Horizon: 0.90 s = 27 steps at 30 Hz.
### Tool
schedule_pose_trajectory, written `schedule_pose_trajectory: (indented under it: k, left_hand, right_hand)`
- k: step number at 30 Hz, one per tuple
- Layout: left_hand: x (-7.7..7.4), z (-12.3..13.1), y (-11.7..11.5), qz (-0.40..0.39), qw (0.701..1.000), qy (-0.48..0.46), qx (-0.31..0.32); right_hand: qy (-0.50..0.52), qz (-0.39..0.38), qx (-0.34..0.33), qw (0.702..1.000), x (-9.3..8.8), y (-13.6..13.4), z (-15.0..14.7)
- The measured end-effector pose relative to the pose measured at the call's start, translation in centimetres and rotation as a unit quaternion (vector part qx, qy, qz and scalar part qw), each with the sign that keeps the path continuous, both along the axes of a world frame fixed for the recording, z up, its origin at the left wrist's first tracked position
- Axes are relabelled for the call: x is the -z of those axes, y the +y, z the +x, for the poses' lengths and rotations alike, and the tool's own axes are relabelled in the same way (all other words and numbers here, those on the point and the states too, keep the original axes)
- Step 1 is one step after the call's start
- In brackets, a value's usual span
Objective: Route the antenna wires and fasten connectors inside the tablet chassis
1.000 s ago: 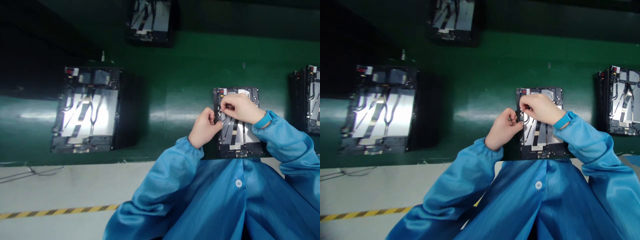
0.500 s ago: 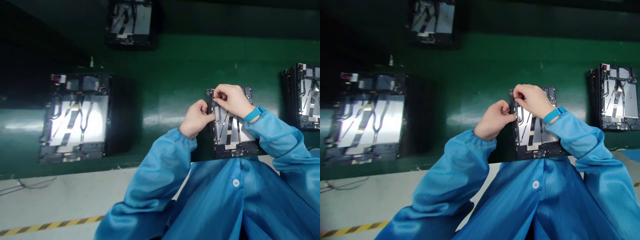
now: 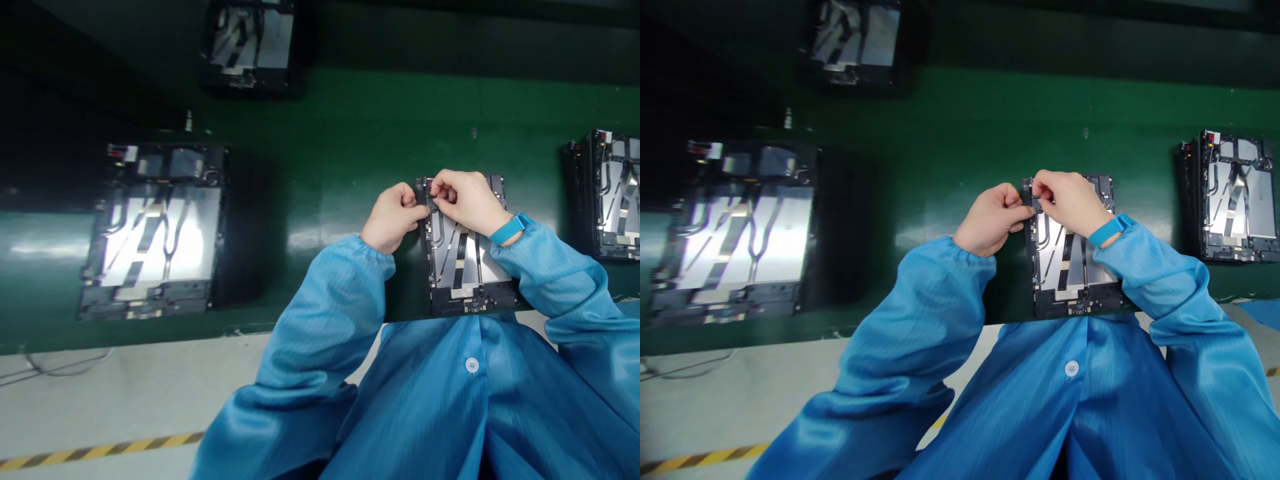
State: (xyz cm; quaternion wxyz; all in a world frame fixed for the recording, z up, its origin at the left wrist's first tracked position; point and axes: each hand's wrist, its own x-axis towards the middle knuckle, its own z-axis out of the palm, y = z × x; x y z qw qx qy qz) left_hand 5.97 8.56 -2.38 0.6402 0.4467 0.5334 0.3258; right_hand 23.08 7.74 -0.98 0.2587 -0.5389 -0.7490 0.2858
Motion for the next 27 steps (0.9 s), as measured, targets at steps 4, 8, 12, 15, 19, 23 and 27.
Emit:
schedule_pose_trajectory:
  k: [4,8,12,15,19,23,27]
  left_hand:
    - [-0.2,0.0,-0.1,-0.002,1.000,0.016,0.008]
    - [-0.5,0.3,-0.2,0.003,0.998,0.070,0.007]
    - [-0.2,1.1,0.1,0.022,0.992,0.120,0.002]
    - [0.2,1.2,0.1,0.056,0.984,0.168,0.004]
    - [0.1,-0.2,-1.9,0.126,0.957,0.257,0.048]
    - [0.5,-1.1,-5.8,0.198,0.927,0.299,0.106]
    - [0.6,-1.2,-6.7,0.181,0.967,0.163,0.078]
  right_hand:
    - [-0.008,0.005,-0.006,1.000,0.2,0.1,0.1]
    - [-0.009,0.004,-0.009,1.000,0.1,0.2,0.3]
    - [-0.047,0.075,0.044,0.995,-0.4,-1.1,1.3]
    - [-0.080,0.125,0.135,0.980,-0.1,-3.4,3.4]
    - [-0.043,0.078,0.235,0.968,1.7,-8.0,6.3]
    - [0.034,0.002,0.229,0.973,3.2,-12.1,5.4]
    - [0.123,-0.008,0.209,0.970,3.2,-13.2,2.0]
